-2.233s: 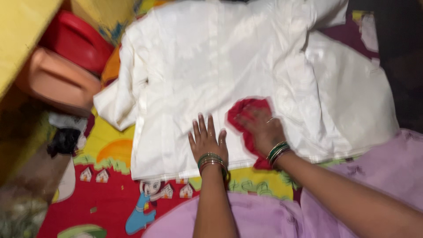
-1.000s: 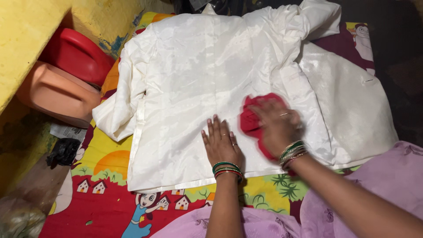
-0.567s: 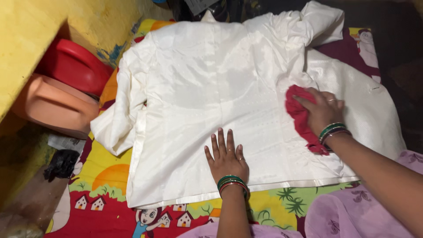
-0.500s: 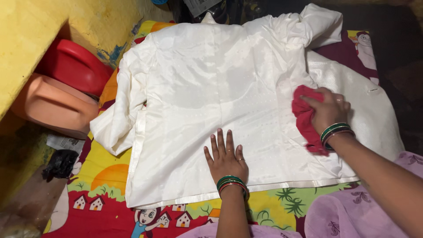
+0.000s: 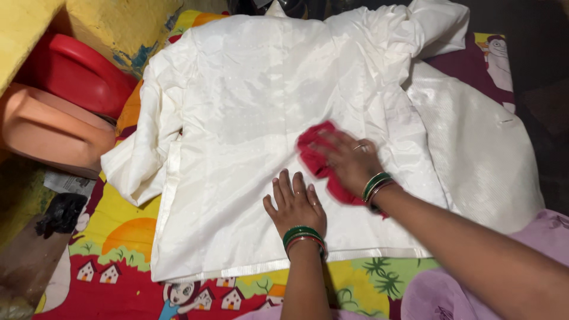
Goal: The person wipes a white garment with a red cloth on a colorful bedsheet, repeatedly rubbing and smoothing the fabric. The person folds and unfolds the garment while continuing to wipe different sections.
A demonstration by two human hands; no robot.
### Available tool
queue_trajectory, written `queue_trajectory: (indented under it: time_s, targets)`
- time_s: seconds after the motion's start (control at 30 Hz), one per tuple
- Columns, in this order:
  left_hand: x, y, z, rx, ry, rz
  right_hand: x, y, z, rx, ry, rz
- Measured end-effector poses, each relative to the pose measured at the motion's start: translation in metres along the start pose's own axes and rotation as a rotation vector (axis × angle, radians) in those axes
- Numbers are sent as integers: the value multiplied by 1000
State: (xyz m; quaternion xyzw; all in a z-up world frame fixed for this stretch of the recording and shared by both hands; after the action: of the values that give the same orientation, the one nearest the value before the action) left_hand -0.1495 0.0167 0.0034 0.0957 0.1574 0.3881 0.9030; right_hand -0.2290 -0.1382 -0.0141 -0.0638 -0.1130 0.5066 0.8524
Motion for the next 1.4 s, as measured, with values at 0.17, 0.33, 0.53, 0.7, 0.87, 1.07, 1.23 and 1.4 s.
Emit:
queue_trajectory:
  time_s: [0.17, 0.33, 0.53, 0.7, 0.87, 1.07, 1.23, 1.4]
  targets:
    - [4, -7, -14, -651, -88, -141, -109, 14, 19, -178, 76, -320]
    - [-1, -11, -4, -256, -78, -85, -105, 31, 47, -284, 24, -475]
    - [-10, -29, 15, -23, -11, 70, 3, 1, 36, -173, -297, -154]
    - [-5, -38, -2, -342, 11, 54, 22, -39, -7, -69, -29, 136]
    - [-6, -39, -4, -394, 29, 60, -84, -69, 5, 61, 106, -299]
    - [-6, -35, 11, -150, 59, 76, -89, -13, 25, 121, 72, -453]
    - [9, -39, 8, 7, 252, 53, -39, 45, 30, 116, -230, -515]
    - [7, -13, -8, -265, 696, 138, 1, 81, 41, -149, -729, -387]
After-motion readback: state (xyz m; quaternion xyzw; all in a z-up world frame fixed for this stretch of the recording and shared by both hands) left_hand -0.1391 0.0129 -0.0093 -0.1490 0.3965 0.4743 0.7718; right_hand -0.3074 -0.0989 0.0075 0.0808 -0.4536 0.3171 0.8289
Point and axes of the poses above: each hand's wrist, its own y-axis away from the middle knuckle, its own z-axis out of the back of the hand, x = y × z, the point moved 1 cm from there along -y, towards the middle knuckle, and after that the axes turned 2 degrees about -y, right-handed, at the moved point
